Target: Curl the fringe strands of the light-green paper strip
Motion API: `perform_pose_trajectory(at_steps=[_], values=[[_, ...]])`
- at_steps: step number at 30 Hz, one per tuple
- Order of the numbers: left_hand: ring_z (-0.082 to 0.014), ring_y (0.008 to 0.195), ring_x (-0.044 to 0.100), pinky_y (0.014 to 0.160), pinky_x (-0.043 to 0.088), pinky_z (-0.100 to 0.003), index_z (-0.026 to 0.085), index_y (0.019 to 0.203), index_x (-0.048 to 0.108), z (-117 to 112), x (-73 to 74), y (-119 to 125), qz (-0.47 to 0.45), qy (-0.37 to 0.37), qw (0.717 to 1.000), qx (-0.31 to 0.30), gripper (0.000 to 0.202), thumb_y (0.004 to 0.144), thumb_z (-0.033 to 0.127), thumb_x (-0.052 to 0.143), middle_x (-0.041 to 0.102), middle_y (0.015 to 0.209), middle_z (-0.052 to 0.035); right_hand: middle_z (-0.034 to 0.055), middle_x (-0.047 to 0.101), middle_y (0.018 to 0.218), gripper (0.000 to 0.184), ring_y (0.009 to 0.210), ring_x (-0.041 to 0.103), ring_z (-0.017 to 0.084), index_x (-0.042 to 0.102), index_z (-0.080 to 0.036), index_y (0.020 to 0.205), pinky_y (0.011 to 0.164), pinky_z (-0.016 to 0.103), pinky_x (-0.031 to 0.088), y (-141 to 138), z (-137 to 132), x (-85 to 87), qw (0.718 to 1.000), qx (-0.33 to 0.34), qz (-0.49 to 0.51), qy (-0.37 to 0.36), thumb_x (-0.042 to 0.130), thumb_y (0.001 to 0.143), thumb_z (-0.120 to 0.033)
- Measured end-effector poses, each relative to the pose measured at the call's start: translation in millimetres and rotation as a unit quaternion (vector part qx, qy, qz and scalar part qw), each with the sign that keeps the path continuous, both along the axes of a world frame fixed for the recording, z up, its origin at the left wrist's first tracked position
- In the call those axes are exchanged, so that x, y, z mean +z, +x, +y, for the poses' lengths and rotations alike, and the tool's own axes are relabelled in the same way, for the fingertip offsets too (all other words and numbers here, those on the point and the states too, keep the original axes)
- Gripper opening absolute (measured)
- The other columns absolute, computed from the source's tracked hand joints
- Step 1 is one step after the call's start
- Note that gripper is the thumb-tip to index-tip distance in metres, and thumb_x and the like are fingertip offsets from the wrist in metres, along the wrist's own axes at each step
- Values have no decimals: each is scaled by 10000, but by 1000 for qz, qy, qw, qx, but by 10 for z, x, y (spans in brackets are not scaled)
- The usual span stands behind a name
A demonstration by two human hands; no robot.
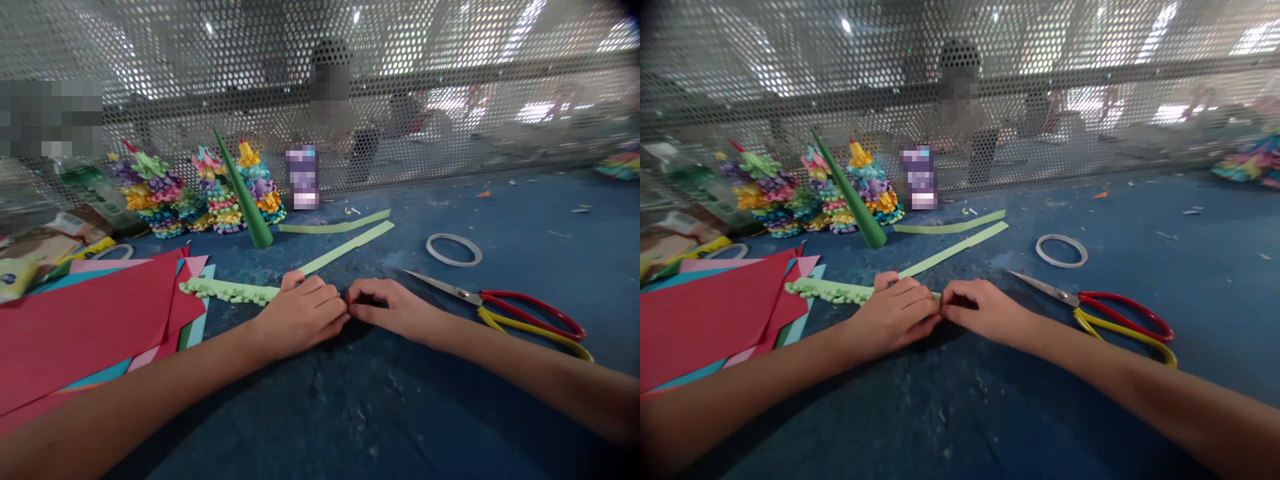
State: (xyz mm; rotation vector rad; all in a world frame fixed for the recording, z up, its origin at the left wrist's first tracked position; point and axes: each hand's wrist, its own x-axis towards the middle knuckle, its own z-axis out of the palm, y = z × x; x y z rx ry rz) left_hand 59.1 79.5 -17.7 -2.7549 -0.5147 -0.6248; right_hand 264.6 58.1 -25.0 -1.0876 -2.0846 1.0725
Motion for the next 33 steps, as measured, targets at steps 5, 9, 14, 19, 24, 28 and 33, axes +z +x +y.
perform_pose_trajectory(at_steps=[5, 9, 14, 19, 24, 28, 33], values=[[-147, 778, 490, 709, 295, -314, 187, 857, 550, -29, 35, -16, 12, -15, 999, -35, 215, 952, 291, 388, 613, 811, 3, -36, 470, 660, 108, 618, 436, 100, 524, -172, 737, 568, 230, 337, 41, 11, 43, 997, 62, 26, -37, 536, 821, -240], [-147, 768, 491, 710, 306, -308, 177, 855, 535, -38, 36, -12, 18, -31, 999, -34, 225, 959, 285, 366, 608, 816, -7, -26, 491, 692, 84, 654, 450, 108, 520, -171, 747, 596, 236, 352, 44, 0, 67, 995, 67, 43, -59, 539, 807, -226], [-160, 789, 498, 713, 283, -327, 175, 863, 515, -39, 26, -2, 19, -45, 999, -16, 209, 955, 286, 363, 606, 838, -13, -39, 448, 663, 68, 620, 407, 99, 498, -175, 728, 563, 230, 316, 23, -5, 45, 996, 38, 35, -71, 510, 794, -174], [-149, 812, 496, 746, 269, -332, 188, 924, 491, -33, 20, -17, 1, -67, 998, -14, 126, 947, 268, 395, 607, 885, -9, -51, 405, 630, 99, 580, 369, 89, 477, -173, 700, 531, 226, 283, 12, 2, 67, 989, 39, 63, -129, 509, 793, -187], [-145, 794, 478, 744, 266, -324, 208, 963, 487, -31, 12, -33, 14, -37, 998, -41, 108, 957, 243, 384, 604, 856, 7, -46, 391, 622, 137, 577, 352, 92, 497, -162, 718, 521, 229, 262, 31, 4, 120, 979, 82, 85, -167, 518, 811, -261], [-145, 782, 484, 738, 269, -322, 196, 899, 486, -54, 26, -23, 3, -13, 999, -46, 114, 952, 236, 393, 605, 823, 9, -29, 439, 653, 140, 623, 398, 104, 502, -160, 711, 573, 242, 301, 27, -11, 120, 991, 94, 43, -89, 498, 822, -246], [-137, 748, 497, 728, 274, -320, 188, 858, 477, -47, 38, 4, -22, -52, 998, -16, 134, 945, 265, 411, 606, 813, 9, -22, 466, 701, 77, 653, 415, 109, 504, -170, 763, 591, 238, 330, 20, -23, 76, 996, 50, 60, -37, 508, 820, -222]])
